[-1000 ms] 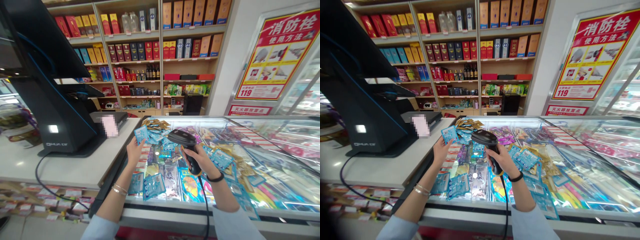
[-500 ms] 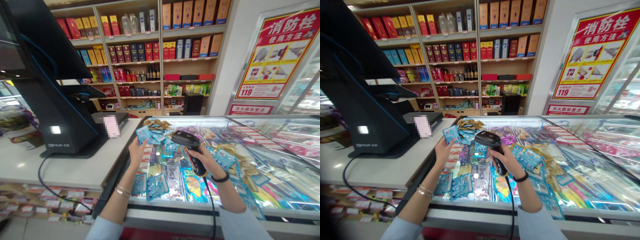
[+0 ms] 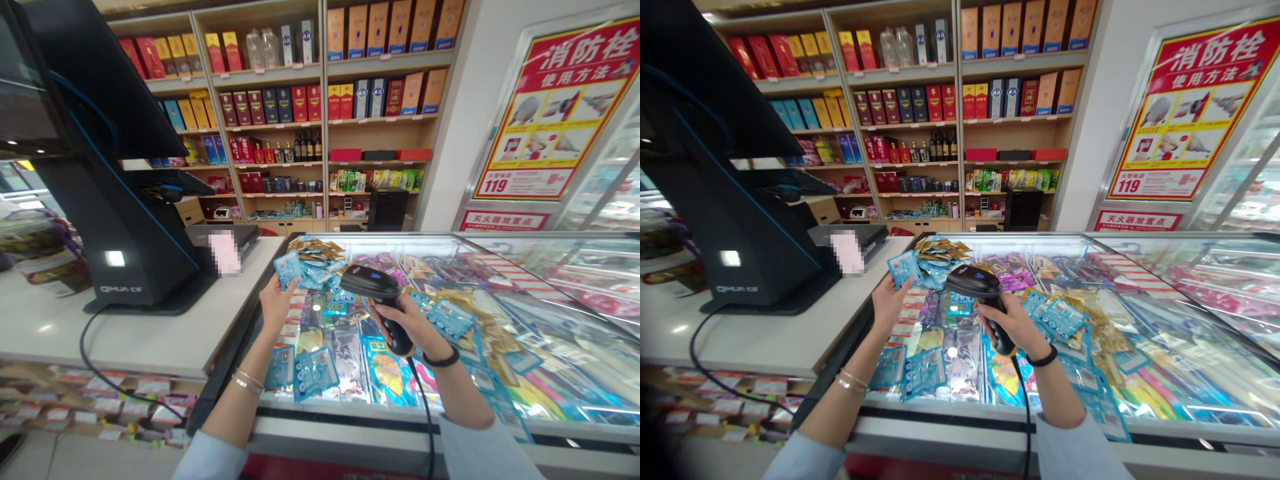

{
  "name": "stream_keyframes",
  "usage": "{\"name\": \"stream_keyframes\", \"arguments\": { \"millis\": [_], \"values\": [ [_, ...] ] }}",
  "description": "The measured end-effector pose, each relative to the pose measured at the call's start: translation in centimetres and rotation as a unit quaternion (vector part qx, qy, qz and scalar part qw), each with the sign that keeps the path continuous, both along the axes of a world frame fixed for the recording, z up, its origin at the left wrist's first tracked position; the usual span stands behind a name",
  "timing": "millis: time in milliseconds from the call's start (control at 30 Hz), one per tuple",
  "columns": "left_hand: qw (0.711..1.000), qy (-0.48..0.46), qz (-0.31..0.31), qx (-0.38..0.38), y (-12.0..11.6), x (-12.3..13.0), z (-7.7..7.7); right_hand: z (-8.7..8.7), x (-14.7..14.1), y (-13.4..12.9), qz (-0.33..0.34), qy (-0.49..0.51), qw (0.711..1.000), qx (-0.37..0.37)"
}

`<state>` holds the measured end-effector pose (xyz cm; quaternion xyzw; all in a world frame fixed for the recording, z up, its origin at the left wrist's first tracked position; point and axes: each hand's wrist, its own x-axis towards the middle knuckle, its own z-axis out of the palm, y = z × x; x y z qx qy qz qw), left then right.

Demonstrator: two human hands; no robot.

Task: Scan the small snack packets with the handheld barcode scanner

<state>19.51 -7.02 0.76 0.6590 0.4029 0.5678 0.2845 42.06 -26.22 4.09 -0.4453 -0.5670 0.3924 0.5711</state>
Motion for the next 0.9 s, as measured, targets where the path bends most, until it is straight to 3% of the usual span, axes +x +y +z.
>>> {"name": "stream_keyframes", "arguments": {
  "millis": [667, 900],
  "values": [
    [1.000, 0.013, 0.003, 0.007, 0.3, 0.2, -0.3, 0.4, -0.4, 0.4, 0.006, -0.026, 1.000, -0.006],
    [0.998, 0.056, 0.018, 0.001, 0.8, 0.7, -0.7, 0.8, -1.6, 1.2, 0.003, 0.033, 0.999, -0.004]
  ]
}}
